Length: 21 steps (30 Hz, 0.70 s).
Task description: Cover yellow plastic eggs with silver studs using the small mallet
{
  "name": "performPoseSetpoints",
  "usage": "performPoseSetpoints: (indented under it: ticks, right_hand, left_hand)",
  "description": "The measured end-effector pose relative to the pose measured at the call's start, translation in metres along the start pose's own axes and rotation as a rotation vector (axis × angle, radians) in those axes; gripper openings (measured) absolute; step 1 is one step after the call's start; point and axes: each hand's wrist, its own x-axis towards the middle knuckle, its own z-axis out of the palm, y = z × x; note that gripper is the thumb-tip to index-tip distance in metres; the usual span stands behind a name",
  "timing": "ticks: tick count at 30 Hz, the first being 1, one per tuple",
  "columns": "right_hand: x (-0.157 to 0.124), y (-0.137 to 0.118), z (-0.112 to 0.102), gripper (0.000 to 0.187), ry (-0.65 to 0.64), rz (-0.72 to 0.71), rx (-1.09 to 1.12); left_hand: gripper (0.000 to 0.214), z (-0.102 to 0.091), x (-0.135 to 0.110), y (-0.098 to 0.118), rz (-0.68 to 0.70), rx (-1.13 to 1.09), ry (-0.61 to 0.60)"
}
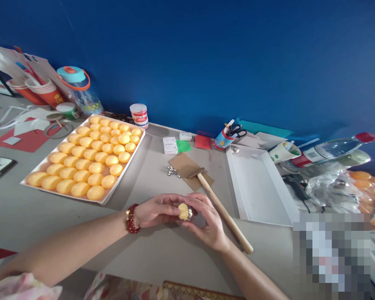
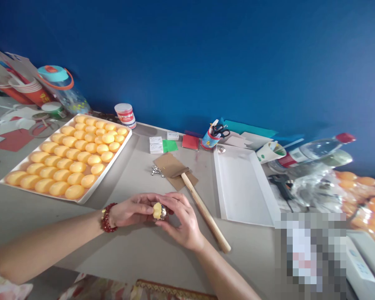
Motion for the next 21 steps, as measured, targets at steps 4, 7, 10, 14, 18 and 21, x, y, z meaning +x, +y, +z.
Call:
performPoseSetpoints:
  ticks: [4,7,10,14,18,21]
  right_hand:
    - [0.0018,-0.0015,-0.0009,0.048,0.000,-0.013,0.006]
    - [0.0025,-0.0018,-0.0012,0.048,-0.004,-0.025,0.000]
    - [0.0031,-0.0025,-0.0009,0.048,0.011,-0.061,-0.001]
    - [0.0046,-0.0036,-0.0004,0.043,0.030,-0.094,-0.022]
    - [0.0054,-0.0041,-0.0006,0.043,0.036,-0.105,-0.039]
    - [0.0047,-0.0045,-0.0010,0.043,0.035,-0.106,-0.049]
  left_hand:
    - [0.032,0.0004,0.0007,0.0004,0.001,0.033,0.016]
    - [0.026,0.0017,0.0008,0.0014,-0.004,0.038,0.026]
    - [0.027,0.0038,0.0003,0.0023,-0.006,0.038,0.038]
    - [0.032,0.0070,-0.0006,0.0031,0.010,0.085,0.068]
    - [0.035,0.0094,-0.0011,0.0038,-0.001,0.114,0.083]
    - [0.034,0.0094,-0.0007,0.0032,0.000,0.107,0.083]
